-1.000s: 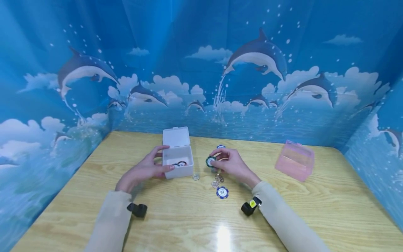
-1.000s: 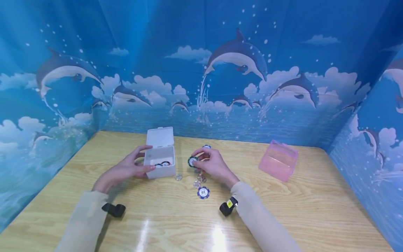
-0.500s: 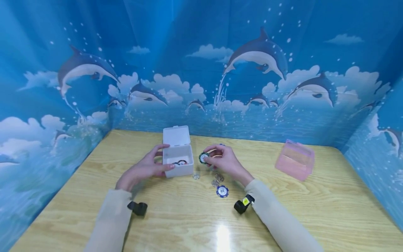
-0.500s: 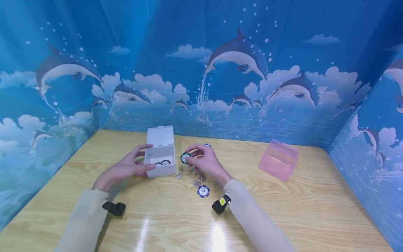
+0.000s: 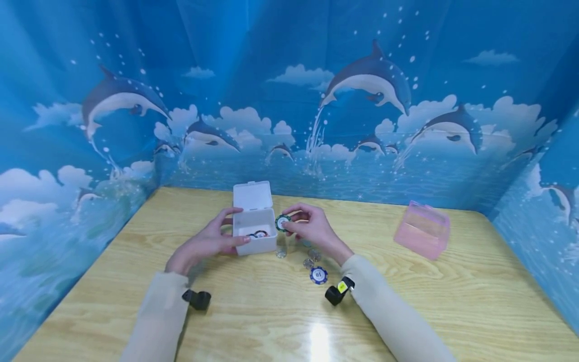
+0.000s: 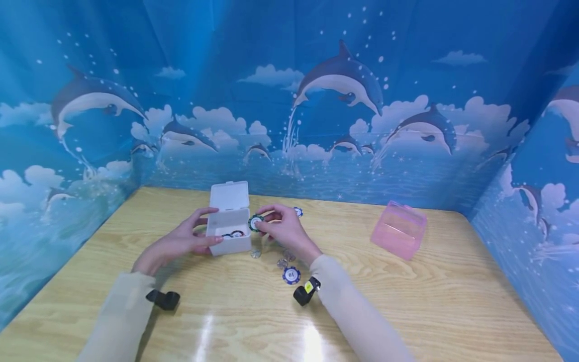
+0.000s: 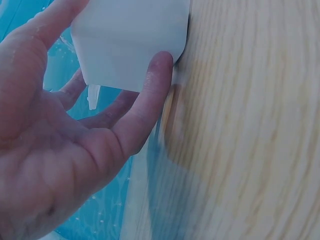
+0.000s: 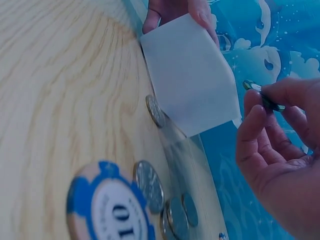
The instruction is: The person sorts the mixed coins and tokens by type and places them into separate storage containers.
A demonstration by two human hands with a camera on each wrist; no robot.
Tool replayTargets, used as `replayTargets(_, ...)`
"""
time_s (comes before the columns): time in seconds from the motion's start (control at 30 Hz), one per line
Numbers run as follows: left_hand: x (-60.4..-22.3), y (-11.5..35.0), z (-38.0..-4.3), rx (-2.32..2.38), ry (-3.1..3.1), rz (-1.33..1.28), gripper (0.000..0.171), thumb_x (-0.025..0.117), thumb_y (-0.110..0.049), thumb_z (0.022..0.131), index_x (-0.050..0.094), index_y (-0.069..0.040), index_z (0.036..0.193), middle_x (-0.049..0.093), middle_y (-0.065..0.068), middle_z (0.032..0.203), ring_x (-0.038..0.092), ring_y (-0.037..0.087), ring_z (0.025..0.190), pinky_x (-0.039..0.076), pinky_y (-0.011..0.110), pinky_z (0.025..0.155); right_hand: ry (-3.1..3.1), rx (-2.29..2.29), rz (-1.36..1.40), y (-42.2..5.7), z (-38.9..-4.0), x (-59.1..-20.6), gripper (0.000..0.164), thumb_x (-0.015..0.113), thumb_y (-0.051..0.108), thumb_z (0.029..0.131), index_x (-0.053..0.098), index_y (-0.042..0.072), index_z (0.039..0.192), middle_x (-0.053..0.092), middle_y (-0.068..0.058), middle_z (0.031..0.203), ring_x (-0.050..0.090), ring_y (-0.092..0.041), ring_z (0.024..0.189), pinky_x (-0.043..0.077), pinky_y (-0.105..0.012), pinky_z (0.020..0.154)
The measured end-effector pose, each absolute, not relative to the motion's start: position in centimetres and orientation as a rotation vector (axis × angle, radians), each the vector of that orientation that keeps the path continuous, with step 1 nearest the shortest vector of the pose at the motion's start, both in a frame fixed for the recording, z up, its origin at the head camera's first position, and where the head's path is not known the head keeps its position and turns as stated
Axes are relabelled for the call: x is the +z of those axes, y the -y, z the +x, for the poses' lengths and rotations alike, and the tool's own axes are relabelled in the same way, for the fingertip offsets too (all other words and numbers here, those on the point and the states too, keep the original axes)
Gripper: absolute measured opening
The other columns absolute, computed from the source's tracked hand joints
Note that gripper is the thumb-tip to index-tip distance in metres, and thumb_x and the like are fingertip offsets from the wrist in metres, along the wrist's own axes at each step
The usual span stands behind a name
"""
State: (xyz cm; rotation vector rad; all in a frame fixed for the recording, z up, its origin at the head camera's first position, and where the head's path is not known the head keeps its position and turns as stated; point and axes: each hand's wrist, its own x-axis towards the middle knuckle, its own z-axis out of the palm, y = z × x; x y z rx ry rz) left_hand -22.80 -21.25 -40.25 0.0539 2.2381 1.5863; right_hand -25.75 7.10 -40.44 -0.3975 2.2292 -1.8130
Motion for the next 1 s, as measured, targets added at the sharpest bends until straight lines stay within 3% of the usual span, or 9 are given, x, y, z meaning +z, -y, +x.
replayTargets(0.63, -40.3, 21.3, -22.8, 1.586, -2.223, 0.069, 0.093, 0.079, -0.028, 0.092, 0.017, -0.030, 0.161, 0.020, 0.019, 0.166, 0.053, 0.045, 0.134, 0.062, 0.044, 0.094, -2.174, -1.830, -0.452, -4.9, -26.0, -40.0, 0.035, 0.073, 0.011, 0.094, 0.066, 0.007, 0.128, 0.070, -0.008, 0.101, 0.072, -0.014, 0.078, 0.063, -0.039, 0.072)
replayTargets(1.0, -40.3, 21.3, -22.9, 1.597, -2.212, 0.066, 0.093, 0.079, -0.027, 0.092, 0.016, -0.030, 0.161, 0.021, 0.019, 0.165, 0.055, 0.044, 0.132, 0.062, 0.044, 0.093, -2.196, -1.799, -0.488, -4.5, -26.2, -40.0, 0.031, 0.072, 0.017, 0.096, 0.067, 0.009, 0.125, 0.072, -0.013, 0.107, 0.071, -0.015, 0.080, 0.063, -0.039, 0.073)
